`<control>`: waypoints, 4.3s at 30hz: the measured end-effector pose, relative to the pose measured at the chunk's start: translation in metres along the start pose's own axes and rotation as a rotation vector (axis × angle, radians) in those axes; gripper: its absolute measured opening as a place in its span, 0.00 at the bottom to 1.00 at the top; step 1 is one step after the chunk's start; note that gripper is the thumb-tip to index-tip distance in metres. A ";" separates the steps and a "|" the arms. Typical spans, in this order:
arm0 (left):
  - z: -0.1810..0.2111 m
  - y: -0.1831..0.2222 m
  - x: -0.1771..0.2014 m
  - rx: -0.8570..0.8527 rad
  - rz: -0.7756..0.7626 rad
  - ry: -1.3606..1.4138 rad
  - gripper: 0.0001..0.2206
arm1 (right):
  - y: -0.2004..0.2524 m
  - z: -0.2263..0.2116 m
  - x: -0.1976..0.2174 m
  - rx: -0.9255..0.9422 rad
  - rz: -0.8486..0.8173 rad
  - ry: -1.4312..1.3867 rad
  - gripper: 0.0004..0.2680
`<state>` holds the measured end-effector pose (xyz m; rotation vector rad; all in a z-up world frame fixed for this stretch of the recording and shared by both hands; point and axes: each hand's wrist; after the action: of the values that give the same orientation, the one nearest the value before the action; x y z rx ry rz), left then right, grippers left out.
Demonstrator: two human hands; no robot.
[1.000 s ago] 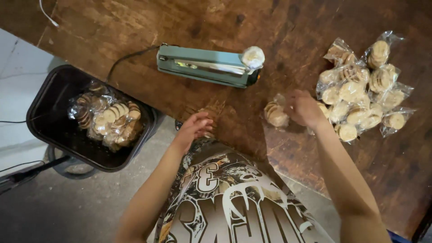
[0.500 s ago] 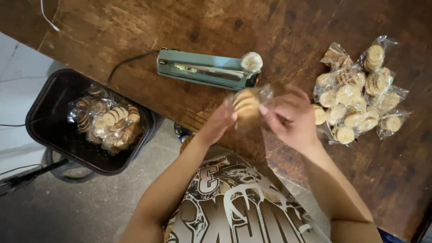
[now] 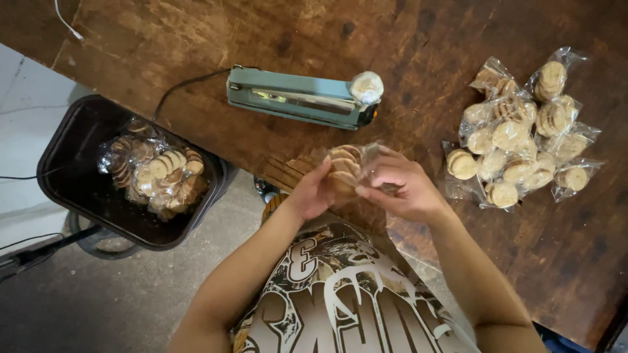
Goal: The person places stacks of cookies into plastic bags, seals them using a heat sealer, and sets the finished packages on a wooden table. They also move some of the sealed bags into a black bin.
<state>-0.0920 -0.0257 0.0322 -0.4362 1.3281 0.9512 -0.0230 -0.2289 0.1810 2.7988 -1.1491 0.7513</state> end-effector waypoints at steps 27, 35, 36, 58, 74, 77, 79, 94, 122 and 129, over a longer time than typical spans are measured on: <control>0.009 -0.038 -0.015 0.089 0.171 -0.571 0.29 | -0.007 0.021 0.015 -0.933 -0.343 0.457 0.16; -0.015 -0.106 0.011 0.059 0.554 -0.592 0.28 | -0.004 0.148 0.099 -0.577 -0.315 0.733 0.11; -0.013 -0.113 0.017 0.013 0.597 -0.546 0.28 | -0.005 0.155 0.111 -0.506 -0.264 0.791 0.10; 0.086 -0.048 0.052 -0.317 0.889 -0.349 0.19 | -0.158 0.146 -0.011 -0.414 0.174 0.745 0.11; 0.085 -0.040 0.050 -0.320 0.887 -0.398 0.17 | -0.158 0.168 -0.016 -0.415 0.172 0.742 0.10; 0.084 -0.043 0.053 -0.319 0.871 -0.389 0.16 | -0.156 0.168 -0.015 -0.421 0.184 0.725 0.10; 0.085 -0.041 0.054 -0.281 0.886 -0.413 0.16 | -0.155 0.167 -0.015 -0.422 0.193 0.709 0.10; 0.068 -0.073 0.044 -0.559 1.033 -0.421 0.29 | -0.148 0.143 -0.009 -0.368 0.274 0.451 0.13; 0.073 0.124 0.040 -0.754 0.818 -0.940 0.25 | 0.116 0.194 -0.037 -0.571 0.652 0.827 0.26; 0.079 0.110 0.007 -0.799 0.597 -0.778 0.25 | 0.224 0.261 0.025 -0.698 0.960 0.573 0.25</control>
<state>-0.1299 0.0989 0.0709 -0.2041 0.3055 1.9199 -0.0472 -0.4604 -0.0734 1.2728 -2.0442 0.8410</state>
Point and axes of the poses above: each hand's wrist, its own y-axis away from the middle knuckle, its own x-axis out of the back of the hand, z = x × y, and after that the axes turned 2 degrees about -z, right-handed
